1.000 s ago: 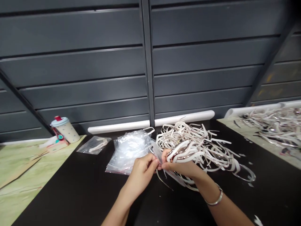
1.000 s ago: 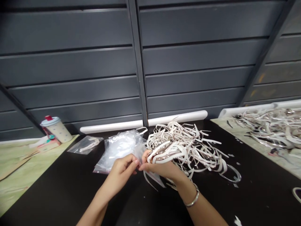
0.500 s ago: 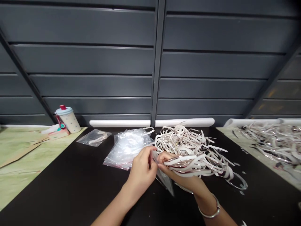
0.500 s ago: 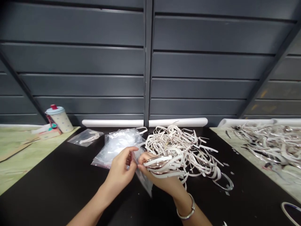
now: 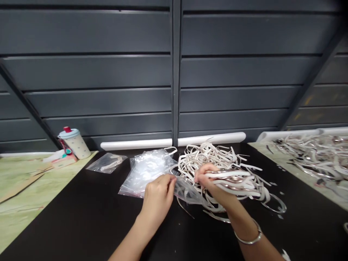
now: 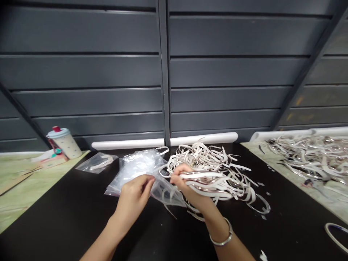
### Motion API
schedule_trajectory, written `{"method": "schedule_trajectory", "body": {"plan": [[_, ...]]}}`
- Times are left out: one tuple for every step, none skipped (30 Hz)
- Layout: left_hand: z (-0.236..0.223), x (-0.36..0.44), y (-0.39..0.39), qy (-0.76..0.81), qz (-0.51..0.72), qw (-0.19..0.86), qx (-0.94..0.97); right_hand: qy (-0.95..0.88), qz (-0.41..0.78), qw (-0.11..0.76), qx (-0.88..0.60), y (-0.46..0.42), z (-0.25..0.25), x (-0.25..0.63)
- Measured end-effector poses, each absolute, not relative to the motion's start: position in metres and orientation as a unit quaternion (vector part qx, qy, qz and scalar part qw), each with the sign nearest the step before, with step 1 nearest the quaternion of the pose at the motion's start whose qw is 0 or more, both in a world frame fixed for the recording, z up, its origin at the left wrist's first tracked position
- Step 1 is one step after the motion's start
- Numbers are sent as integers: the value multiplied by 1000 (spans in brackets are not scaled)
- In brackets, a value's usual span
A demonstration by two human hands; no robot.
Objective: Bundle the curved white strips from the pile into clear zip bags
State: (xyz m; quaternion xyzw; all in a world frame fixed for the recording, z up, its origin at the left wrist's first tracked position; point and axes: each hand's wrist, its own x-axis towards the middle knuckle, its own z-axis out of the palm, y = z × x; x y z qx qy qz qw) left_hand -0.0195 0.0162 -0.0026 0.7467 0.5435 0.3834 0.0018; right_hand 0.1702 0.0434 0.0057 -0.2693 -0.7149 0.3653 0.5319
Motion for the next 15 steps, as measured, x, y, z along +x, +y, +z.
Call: {"method": "schedule_trajectory", "body": {"plan": [[-4,-20,17,543,384,-7,747,-670,401,587,-215,40,8,170],[-5,-19,17,542,382,-14,749,-621,433,634,-158,36,10,169],[-6,-17,17,539,378,-17,753,-576,458,668,-112,30,11,167],[-8,-15,16,536,374,-20,757,-541,476,689,-81,24,12,163],[-10,-13,16,531,372,-23,761,-520,491,696,-65,19,12,158],[-11,-11,15,526,372,-27,764,-513,504,692,-58,15,11,152],[-11,-9,14,521,375,-30,766,-520,514,680,-52,13,8,147],[-11,-8,12,517,378,-30,767,-538,522,660,-47,13,4,142],[-9,-7,11,514,380,-27,768,-564,527,634,-46,14,-1,138],[-7,-8,9,513,382,-21,768,-596,525,605,-58,17,-5,136],[-5,-8,7,514,385,-15,767,-633,512,574,-86,19,-8,135],[-2,-9,5,516,388,-10,764,-675,487,539,-128,22,-10,136],[1,-11,4,518,392,-10,760,-714,453,504,-176,25,-11,137],[4,-12,3,519,395,-12,758,-746,413,472,-223,27,-10,139],[6,-14,2,520,398,-16,756,-771,373,445,-261,28,-9,140]]}}
